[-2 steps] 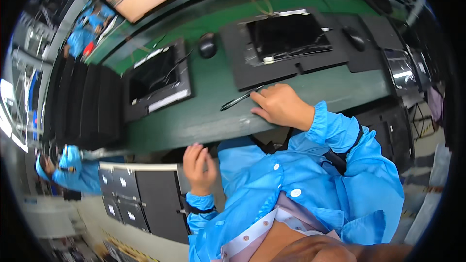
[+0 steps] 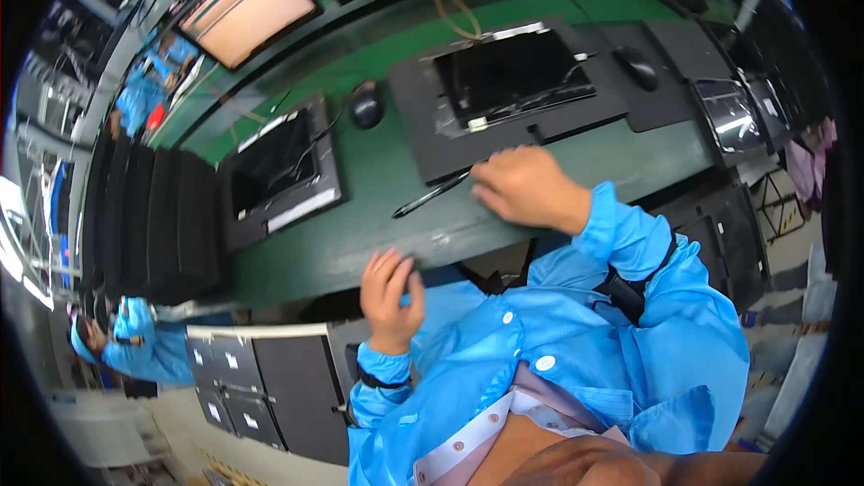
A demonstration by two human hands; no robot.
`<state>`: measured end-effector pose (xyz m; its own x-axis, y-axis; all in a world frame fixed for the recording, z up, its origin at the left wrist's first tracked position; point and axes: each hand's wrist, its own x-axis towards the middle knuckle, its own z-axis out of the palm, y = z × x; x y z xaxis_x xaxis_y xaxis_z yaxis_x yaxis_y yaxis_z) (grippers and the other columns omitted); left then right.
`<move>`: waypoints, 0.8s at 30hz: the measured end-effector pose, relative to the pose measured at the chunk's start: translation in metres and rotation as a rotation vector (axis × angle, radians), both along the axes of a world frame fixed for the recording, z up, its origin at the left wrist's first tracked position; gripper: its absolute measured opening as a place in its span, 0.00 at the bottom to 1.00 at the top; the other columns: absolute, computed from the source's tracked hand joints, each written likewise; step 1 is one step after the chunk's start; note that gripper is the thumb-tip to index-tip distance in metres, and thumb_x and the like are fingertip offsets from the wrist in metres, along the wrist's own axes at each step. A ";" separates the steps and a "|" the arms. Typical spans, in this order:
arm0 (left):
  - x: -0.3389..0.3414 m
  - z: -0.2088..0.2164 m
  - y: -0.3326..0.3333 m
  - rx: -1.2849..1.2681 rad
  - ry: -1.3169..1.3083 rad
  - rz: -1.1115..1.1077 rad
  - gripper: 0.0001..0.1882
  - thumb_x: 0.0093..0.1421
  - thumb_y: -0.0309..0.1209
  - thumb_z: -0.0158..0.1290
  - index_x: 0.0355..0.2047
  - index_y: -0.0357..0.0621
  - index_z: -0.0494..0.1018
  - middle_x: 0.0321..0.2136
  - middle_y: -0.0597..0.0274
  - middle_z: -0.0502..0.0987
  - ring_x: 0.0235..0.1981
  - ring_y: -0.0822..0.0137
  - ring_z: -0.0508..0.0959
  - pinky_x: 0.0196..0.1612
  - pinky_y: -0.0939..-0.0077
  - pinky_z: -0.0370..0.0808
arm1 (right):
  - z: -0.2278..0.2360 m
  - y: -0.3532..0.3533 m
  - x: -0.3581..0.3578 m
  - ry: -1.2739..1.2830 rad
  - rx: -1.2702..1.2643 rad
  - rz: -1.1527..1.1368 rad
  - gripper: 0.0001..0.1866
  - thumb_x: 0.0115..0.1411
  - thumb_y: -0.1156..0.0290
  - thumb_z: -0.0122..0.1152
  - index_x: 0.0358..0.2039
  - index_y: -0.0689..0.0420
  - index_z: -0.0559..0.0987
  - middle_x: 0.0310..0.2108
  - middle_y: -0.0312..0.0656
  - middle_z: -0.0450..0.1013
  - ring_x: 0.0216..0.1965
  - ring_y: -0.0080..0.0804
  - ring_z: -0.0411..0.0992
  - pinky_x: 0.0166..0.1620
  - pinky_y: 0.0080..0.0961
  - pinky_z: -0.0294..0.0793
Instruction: Connecting tablets to power/data, checking screens, applying labels, and stacking them in a manufacturing facility.
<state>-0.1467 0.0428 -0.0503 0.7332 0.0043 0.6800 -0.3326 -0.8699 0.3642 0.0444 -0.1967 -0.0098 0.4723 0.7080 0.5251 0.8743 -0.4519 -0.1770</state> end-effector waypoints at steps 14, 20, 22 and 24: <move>0.236 0.033 -0.139 0.244 0.338 -0.198 0.37 0.60 0.48 0.61 0.62 0.35 0.68 0.65 0.38 0.64 0.68 0.42 0.61 0.71 0.38 0.50 | 0.028 -0.178 0.209 0.212 -0.204 -0.083 0.10 0.59 0.69 0.63 0.39 0.61 0.82 0.45 0.44 0.75 0.50 0.45 0.73 0.54 0.38 0.73; 0.245 0.029 -0.150 0.204 0.124 -0.112 0.39 0.55 0.42 0.65 0.64 0.41 0.66 0.66 0.40 0.62 0.69 0.40 0.60 0.70 0.35 0.50 | 0.080 -0.177 0.207 0.461 -0.150 -0.044 0.12 0.51 0.67 0.66 0.34 0.61 0.79 0.28 0.49 0.79 0.30 0.42 0.78 0.36 0.34 0.76; 0.253 0.023 -0.144 0.246 -0.039 -0.143 0.34 0.49 0.23 0.60 0.59 0.36 0.71 0.60 0.41 0.71 0.64 0.42 0.69 0.67 0.41 0.62 | 0.102 -0.170 0.189 0.370 -0.152 -0.068 0.13 0.50 0.69 0.69 0.33 0.62 0.78 0.26 0.47 0.77 0.28 0.40 0.77 0.35 0.32 0.76; 0.246 0.034 -0.129 0.190 -0.207 -0.138 0.31 0.45 0.15 0.55 0.54 0.32 0.74 0.53 0.44 0.78 0.56 0.45 0.77 0.62 0.52 0.73 | 0.121 -0.155 0.180 0.291 -0.119 -0.103 0.17 0.51 0.64 0.73 0.31 0.62 0.76 0.22 0.44 0.72 0.24 0.37 0.70 0.32 0.31 0.72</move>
